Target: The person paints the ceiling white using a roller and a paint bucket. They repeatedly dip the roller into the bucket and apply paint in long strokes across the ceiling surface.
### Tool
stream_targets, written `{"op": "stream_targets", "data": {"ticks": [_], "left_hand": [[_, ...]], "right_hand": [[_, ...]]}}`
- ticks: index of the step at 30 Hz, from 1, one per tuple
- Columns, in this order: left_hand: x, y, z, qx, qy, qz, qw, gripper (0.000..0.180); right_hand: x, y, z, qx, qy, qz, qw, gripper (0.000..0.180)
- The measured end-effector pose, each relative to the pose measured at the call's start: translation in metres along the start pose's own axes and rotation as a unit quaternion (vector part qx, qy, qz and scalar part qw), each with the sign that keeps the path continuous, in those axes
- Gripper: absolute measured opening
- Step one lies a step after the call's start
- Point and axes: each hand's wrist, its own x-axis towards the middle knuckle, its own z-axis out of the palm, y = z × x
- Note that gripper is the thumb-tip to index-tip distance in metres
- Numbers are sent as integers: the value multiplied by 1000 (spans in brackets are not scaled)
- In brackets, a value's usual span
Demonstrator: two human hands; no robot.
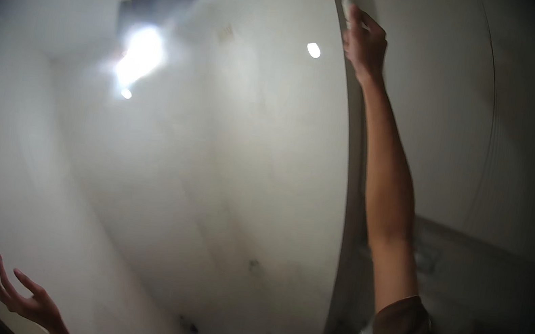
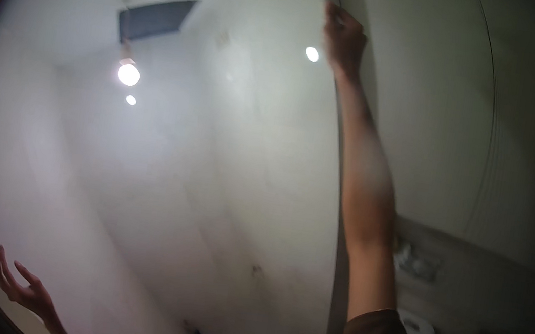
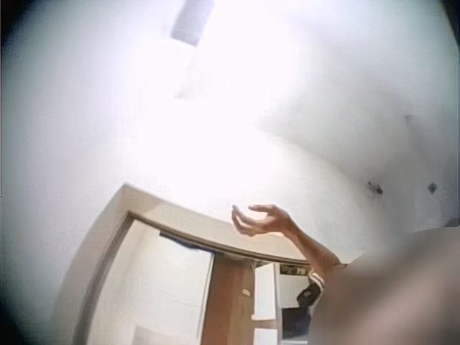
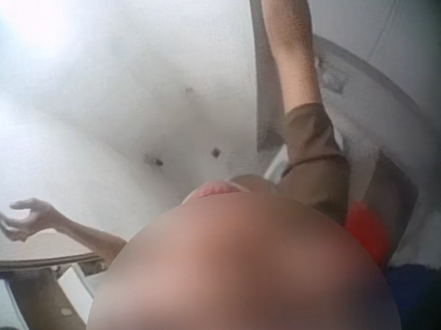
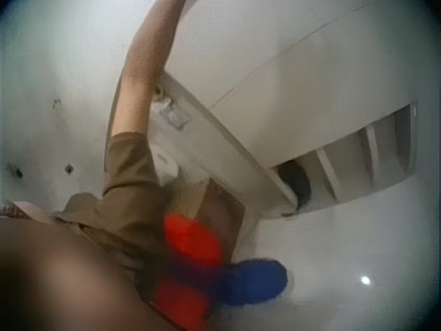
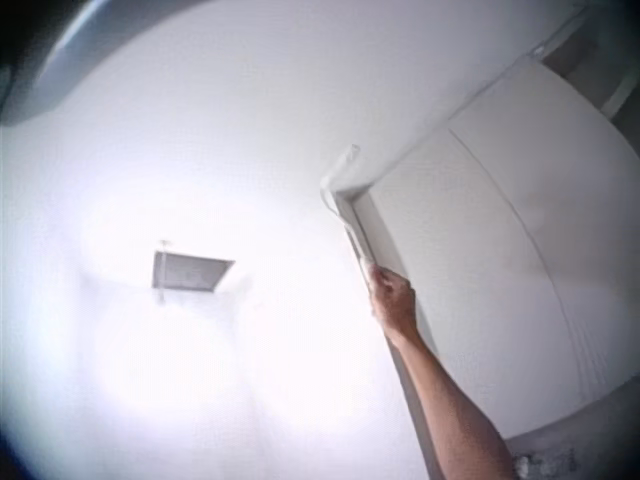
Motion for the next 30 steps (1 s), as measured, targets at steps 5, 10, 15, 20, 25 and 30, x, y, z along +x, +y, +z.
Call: {"op": "stream_targets", "data": {"ticks": [5, 10, 15, 20, 25, 30], "left_hand": [[-63, 59, 61, -283, -112, -145, 941, 22], [-111, 131, 61, -561, -348, -262, 704, 20], [-188, 162, 10, -639, -629, -243, 370, 38], [-262, 156, -71, -615, -704, -331, 133, 44], [-300, 169, -104, -591, -720, -354, 90, 39], [-316, 179, -91, -584, -726, -347, 107, 36]], "right_hand": [[-231, -59, -5, 133, -140, 234, 953, 38], [-431, -132, -9, -28, -203, 329, 922, 27], [-586, -164, -26, -106, -202, 342, 912, 21], [-696, -208, -84, -280, -172, 308, 893, 22], [-730, -217, -118, -291, -153, 378, 865, 25], [-724, -198, -113, -247, -160, 427, 855, 26]]}}
